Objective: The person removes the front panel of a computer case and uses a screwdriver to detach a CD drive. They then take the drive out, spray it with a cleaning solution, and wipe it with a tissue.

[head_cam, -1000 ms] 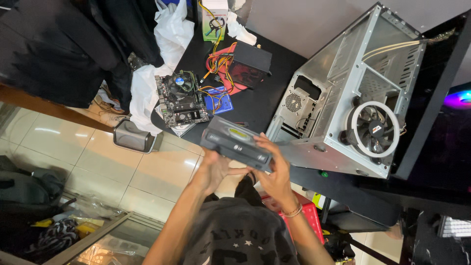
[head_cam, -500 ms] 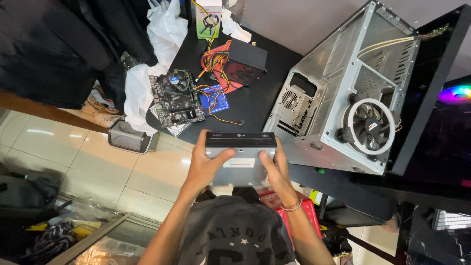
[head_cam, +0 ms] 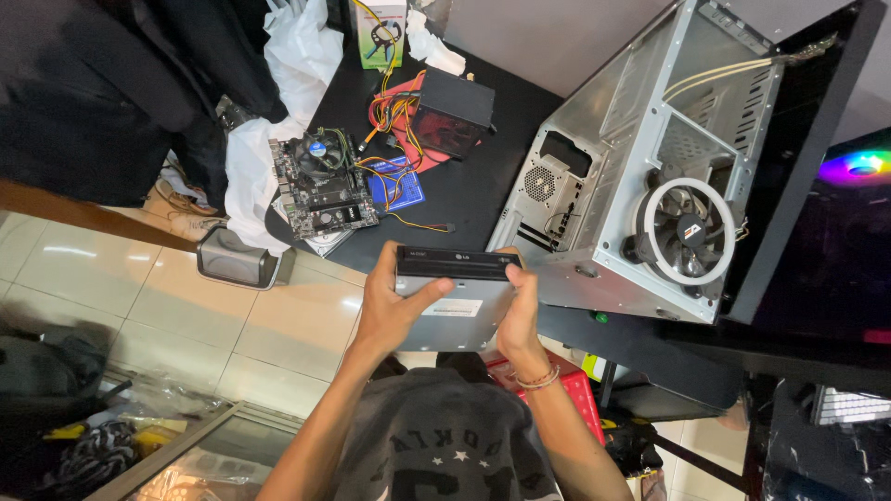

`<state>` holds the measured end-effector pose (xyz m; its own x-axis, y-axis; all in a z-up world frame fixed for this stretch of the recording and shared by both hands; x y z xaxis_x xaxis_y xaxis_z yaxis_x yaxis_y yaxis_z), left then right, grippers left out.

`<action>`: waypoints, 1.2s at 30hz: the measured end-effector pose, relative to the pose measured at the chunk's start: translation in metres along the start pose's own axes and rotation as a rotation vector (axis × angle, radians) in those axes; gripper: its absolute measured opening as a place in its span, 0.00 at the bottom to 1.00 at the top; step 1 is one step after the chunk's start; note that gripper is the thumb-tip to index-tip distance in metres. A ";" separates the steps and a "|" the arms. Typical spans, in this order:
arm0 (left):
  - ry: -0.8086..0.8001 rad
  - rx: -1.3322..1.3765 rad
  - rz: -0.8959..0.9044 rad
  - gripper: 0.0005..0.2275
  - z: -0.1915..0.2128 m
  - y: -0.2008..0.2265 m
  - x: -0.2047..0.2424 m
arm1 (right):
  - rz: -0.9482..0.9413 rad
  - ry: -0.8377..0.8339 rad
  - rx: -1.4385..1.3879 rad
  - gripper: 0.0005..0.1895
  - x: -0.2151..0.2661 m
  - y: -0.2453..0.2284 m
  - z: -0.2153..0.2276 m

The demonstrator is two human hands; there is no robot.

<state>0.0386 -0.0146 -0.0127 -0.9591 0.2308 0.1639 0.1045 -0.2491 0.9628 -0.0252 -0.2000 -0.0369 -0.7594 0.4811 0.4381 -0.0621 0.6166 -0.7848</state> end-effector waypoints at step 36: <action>-0.130 -0.021 0.286 0.34 0.004 -0.075 -0.019 | -0.184 0.040 -0.188 0.49 -0.041 0.108 0.070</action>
<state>0.0505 0.0033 -0.0872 -0.8495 0.2669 0.4550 0.3587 -0.3401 0.8693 -0.0459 -0.1970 -0.1702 -0.7200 0.3721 0.5857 -0.0723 0.7993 -0.5966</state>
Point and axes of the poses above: each hand's wrist, its own x-axis away from the middle knuckle, its own z-axis out of the back of the hand, y = z × x, the point moved 4 cm from there along -x, towards the middle knuckle, and after that the axes turned 15 degrees about -x, right-handed, at the moved point
